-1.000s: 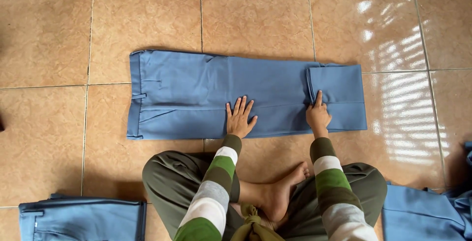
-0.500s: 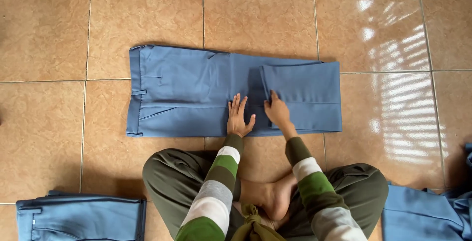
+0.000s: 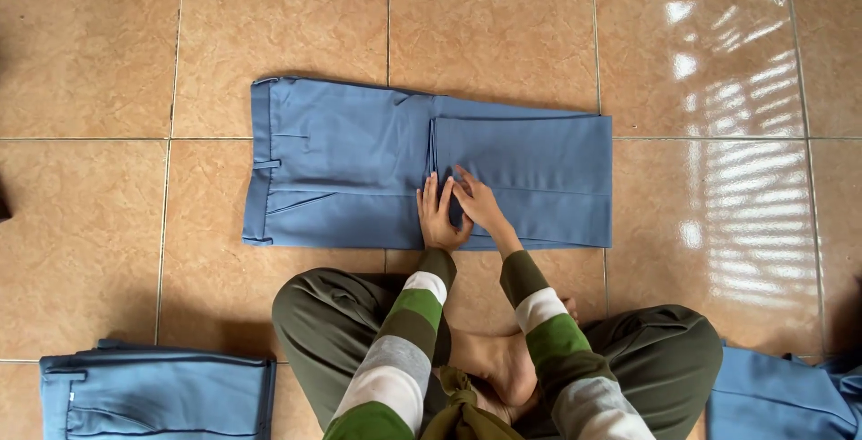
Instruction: Folding blue pants into neat rectangles on the floor of a garment facility.
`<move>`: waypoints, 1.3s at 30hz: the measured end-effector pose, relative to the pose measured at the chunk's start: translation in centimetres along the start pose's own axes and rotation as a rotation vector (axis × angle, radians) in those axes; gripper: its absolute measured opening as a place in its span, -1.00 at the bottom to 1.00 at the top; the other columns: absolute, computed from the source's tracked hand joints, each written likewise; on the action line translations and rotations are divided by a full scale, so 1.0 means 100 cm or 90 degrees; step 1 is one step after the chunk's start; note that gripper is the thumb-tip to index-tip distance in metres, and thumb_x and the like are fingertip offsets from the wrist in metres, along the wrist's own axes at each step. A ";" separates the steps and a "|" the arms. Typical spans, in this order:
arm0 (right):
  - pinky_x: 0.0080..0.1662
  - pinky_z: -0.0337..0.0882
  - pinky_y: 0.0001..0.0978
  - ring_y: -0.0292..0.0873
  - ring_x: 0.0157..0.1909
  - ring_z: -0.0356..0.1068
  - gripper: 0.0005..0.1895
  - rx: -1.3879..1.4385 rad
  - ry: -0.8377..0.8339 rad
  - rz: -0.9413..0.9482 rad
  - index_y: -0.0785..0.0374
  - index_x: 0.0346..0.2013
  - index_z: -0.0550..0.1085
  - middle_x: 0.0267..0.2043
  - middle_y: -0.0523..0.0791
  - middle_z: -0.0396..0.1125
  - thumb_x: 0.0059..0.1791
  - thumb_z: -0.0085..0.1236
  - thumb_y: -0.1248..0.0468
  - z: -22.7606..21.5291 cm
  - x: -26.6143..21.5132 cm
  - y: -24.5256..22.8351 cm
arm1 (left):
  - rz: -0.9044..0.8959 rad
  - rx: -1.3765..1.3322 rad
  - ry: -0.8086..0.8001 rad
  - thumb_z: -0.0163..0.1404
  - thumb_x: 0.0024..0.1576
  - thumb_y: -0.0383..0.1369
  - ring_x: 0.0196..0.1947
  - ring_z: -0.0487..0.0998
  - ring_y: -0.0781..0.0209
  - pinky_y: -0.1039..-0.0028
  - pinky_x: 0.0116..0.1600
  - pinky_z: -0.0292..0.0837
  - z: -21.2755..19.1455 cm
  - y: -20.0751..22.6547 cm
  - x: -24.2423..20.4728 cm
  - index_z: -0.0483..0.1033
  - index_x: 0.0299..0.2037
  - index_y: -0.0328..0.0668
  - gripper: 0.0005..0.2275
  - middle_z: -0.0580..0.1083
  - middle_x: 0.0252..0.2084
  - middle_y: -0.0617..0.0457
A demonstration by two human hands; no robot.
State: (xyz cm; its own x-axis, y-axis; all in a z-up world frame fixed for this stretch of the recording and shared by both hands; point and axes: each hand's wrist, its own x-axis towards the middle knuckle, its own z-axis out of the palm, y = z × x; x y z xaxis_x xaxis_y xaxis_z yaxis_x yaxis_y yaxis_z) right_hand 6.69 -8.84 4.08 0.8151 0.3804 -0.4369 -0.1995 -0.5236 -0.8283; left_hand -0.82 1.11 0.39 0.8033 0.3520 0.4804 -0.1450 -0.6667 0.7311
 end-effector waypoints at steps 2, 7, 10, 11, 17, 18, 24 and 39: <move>0.04 0.47 0.00 0.22 0.10 0.41 -0.54 -0.161 0.235 -0.214 0.25 0.29 0.40 0.02 0.12 0.41 0.14 -0.06 0.13 -0.009 -0.021 -0.019 | 0.047 0.240 0.022 0.01 -0.13 -0.19 0.41 0.26 -0.05 -0.07 0.44 -0.01 0.011 -0.005 -0.006 0.37 0.36 0.24 -0.31 0.23 0.45 -0.08; 0.34 0.08 0.01 0.11 0.46 0.05 -0.46 -0.494 0.258 -0.242 0.09 0.43 0.25 0.41 0.05 0.12 0.17 -0.20 0.02 -0.025 -0.041 0.004 | 0.017 0.371 0.014 -0.05 -0.05 -0.23 0.44 0.23 -0.09 -0.22 0.42 -0.10 0.018 -0.003 -0.004 0.52 0.16 0.31 -0.52 0.26 0.44 -0.07; 0.47 -0.31 0.02 -0.01 0.60 -0.23 -0.38 -0.604 0.230 -0.193 -0.09 0.51 0.13 0.59 -0.06 -0.10 0.17 -0.27 -0.13 -0.057 -0.044 0.049 | 0.007 0.434 0.038 -0.09 -0.03 -0.18 0.45 0.22 -0.05 -0.26 0.44 -0.25 0.018 -0.001 -0.001 0.52 0.14 0.34 -0.54 0.28 0.42 -0.05; 0.48 -0.46 -0.01 -0.08 0.63 -0.32 -0.35 -0.658 0.283 -0.184 -0.20 0.51 0.13 0.62 -0.12 -0.15 0.14 -0.25 -0.22 -0.070 -0.045 0.068 | 0.001 0.458 0.049 -0.09 -0.05 -0.16 0.44 0.24 -0.04 -0.27 0.44 -0.26 0.019 -0.001 -0.002 0.52 0.13 0.35 -0.53 0.31 0.40 -0.05; 0.48 -0.49 0.20 0.13 0.62 -0.36 -0.12 -0.537 0.267 0.042 -0.07 0.56 -0.03 0.62 0.04 -0.26 0.07 -0.36 -0.42 -0.173 -0.079 0.085 | 0.004 0.475 0.043 -0.08 -0.07 -0.15 0.44 0.24 -0.03 -0.29 0.44 -0.24 0.019 0.001 0.001 0.50 0.13 0.37 -0.52 0.33 0.39 -0.01; 0.48 -0.49 0.20 0.13 0.62 -0.36 -0.12 -0.537 0.267 0.043 -0.07 0.56 -0.03 0.62 0.04 -0.26 0.07 -0.36 -0.42 -0.174 -0.076 0.086 | 0.005 0.474 0.043 -0.08 -0.07 -0.15 0.44 0.24 -0.03 -0.29 0.44 -0.24 0.019 0.001 0.001 0.50 0.13 0.37 -0.52 0.33 0.39 -0.01; 0.43 -0.61 0.24 0.12 0.62 -0.52 -0.04 -0.449 0.406 0.103 0.02 0.58 -0.09 0.63 0.10 -0.38 0.02 -0.24 -0.38 -0.142 -0.042 0.086 | -0.013 0.458 0.020 -0.09 -0.07 -0.15 0.42 0.26 -0.01 -0.27 0.44 -0.25 0.018 -0.001 0.001 0.45 0.25 0.33 -0.44 0.34 0.38 -0.02; 0.42 -0.01 0.17 -0.12 0.51 0.05 -0.39 -0.677 0.285 -0.331 -0.34 0.44 0.21 0.52 -0.15 0.08 0.10 -0.26 -0.26 -0.095 0.010 0.040 | -0.030 0.475 0.023 -0.09 -0.12 -0.16 0.40 0.29 0.01 -0.23 0.45 -0.24 0.021 0.002 0.002 0.41 0.32 0.23 -0.35 0.33 0.39 0.01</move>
State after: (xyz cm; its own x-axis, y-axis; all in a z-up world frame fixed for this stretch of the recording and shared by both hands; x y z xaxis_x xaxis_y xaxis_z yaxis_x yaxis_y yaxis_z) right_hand 11.85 -17.74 3.69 0.8196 0.5428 0.1835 0.5633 -0.8218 -0.0855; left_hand 0.51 -0.28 -0.37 0.7776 0.4039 0.4819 0.3299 -0.9145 0.2343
